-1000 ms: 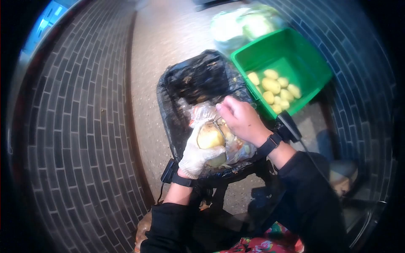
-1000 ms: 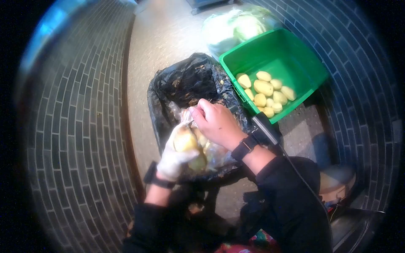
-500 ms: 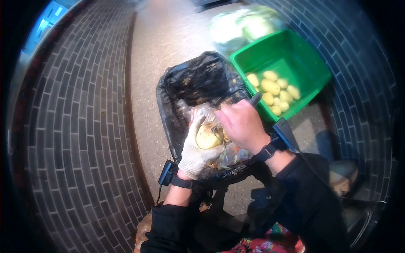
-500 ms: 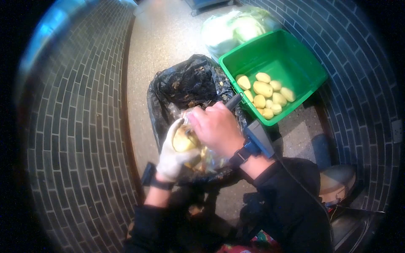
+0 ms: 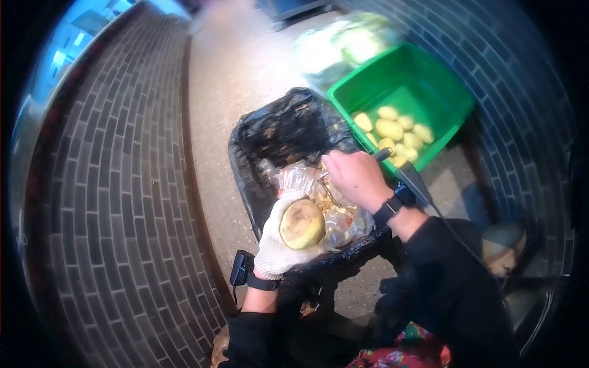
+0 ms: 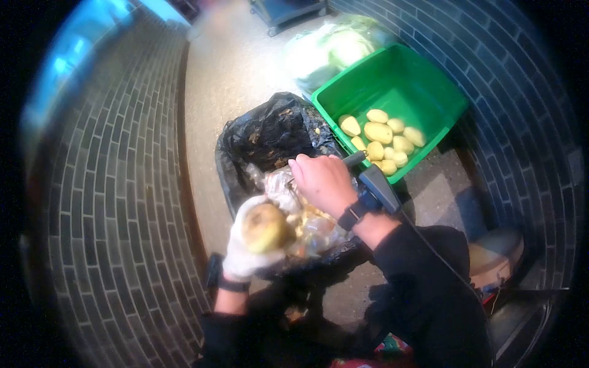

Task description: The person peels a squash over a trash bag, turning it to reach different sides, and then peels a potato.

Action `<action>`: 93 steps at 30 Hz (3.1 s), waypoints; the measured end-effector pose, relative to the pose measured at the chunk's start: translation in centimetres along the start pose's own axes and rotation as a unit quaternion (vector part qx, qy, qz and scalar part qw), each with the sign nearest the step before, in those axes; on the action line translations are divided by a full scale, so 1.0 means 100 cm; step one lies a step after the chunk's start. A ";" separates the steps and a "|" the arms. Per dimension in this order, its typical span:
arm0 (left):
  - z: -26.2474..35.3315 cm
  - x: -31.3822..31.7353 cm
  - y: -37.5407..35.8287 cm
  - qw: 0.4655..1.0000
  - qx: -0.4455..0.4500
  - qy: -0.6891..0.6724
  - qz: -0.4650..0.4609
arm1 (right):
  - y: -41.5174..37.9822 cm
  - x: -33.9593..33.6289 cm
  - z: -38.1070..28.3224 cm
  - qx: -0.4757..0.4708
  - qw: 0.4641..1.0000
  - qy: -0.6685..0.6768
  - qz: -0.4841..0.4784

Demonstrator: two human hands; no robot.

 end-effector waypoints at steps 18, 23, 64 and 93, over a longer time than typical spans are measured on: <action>-0.009 0.015 0.013 0.902 -0.060 0.424 0.060 | -0.028 0.022 -0.043 -0.171 0.984 0.031 -0.031; 0.001 0.011 0.015 0.893 -0.048 0.445 0.049 | -0.020 0.021 -0.035 -0.153 0.987 0.039 -0.017; 0.016 0.004 0.011 0.912 0.114 0.378 0.107 | 0.000 -0.005 -0.029 -0.058 0.997 0.050 0.022; 0.014 -0.006 0.009 0.917 0.069 0.366 0.145 | -0.002 0.007 -0.020 -0.064 0.997 0.026 0.024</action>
Point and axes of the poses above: each hand's wrist, its own y-axis towards the middle knuckle, its own x-axis out of the palm, z = x × y, the point moved 8 cm from there along y, towards the middle knuckle, and after that the axes turned 11 degrees about y, right-handed, at the moved point
